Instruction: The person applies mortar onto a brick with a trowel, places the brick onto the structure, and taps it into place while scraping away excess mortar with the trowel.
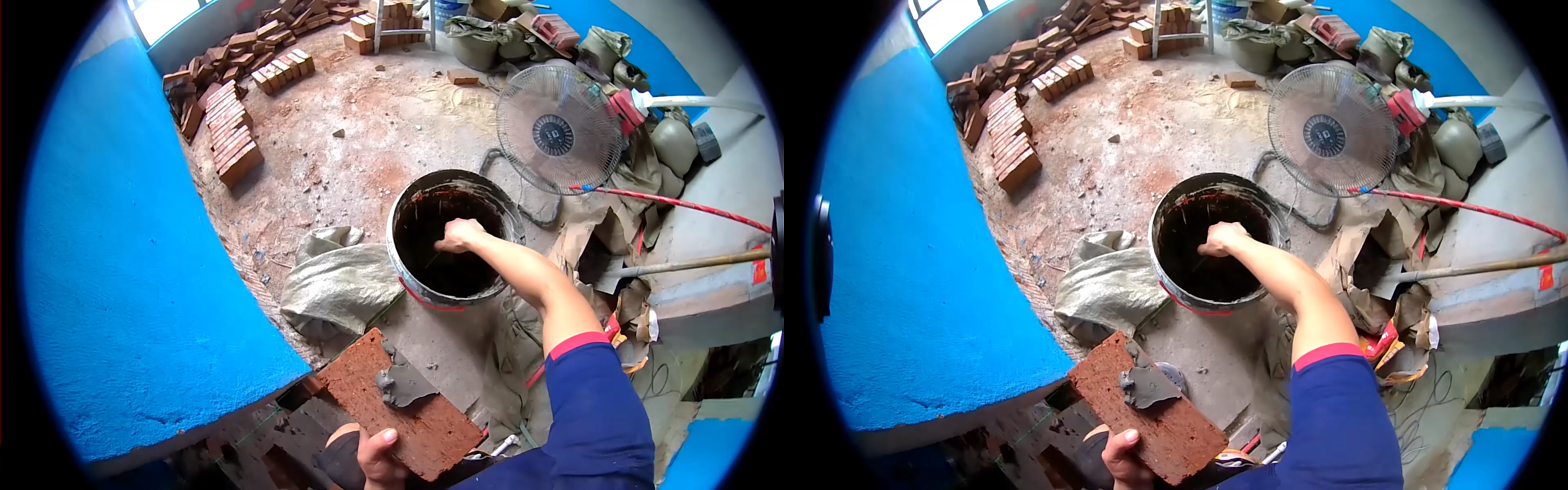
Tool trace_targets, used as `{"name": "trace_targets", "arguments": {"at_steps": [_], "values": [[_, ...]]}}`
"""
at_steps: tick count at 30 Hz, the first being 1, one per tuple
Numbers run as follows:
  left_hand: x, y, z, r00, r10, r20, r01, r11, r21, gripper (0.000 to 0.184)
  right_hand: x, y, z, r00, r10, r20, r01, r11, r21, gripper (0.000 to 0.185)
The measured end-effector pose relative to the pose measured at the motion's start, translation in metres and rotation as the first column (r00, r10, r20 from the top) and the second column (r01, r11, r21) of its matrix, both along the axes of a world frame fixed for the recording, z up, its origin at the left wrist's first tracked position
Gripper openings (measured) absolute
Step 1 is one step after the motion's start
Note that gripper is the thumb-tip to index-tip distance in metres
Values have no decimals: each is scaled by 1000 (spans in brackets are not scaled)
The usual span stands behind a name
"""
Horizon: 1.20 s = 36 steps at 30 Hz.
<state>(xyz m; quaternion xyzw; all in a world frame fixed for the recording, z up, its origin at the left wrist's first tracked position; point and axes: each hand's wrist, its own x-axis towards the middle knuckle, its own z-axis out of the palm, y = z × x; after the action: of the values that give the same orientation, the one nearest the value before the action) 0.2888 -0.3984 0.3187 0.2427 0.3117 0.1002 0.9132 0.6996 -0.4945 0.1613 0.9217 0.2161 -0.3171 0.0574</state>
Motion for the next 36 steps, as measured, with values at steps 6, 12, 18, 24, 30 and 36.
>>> {"name": "trace_targets", "arguments": {"at_steps": [6, 12, 18, 24, 30, 36], "values": [[-7, -13, -6, 999, -5, 42, 6, 1000, -29, 71, 10, -33, 29, 996, 93, 8, -94, 990, 105, 57], [-22, -9, -15, 983, -14, 183, 21, 999, -37, 66, 14, -71, 79, 993, 81, -85, -51, 951, 305, 52], [-22, 2, -33, 925, 8, 381, 50, 989, -142, 62, -37, -130, 154, 955, -40, -295, 233, 717, 657, 46], [-26, -3, -28, 888, -58, 457, 161, 968, -190, 58, -159, -189, 207, 919, 81, -385, 310, 454, 835, 36], [-11, -20, -17, 813, -78, 577, 270, 929, -253, 57, -255, -213, 205, 997, 77, 23, -52, 404, 913, 30], [3, -45, -12, 845, -25, 534, 244, 906, -345, 59, -319, -195, 148, 873, -36, 486, -428, 421, 800, 31]]}}
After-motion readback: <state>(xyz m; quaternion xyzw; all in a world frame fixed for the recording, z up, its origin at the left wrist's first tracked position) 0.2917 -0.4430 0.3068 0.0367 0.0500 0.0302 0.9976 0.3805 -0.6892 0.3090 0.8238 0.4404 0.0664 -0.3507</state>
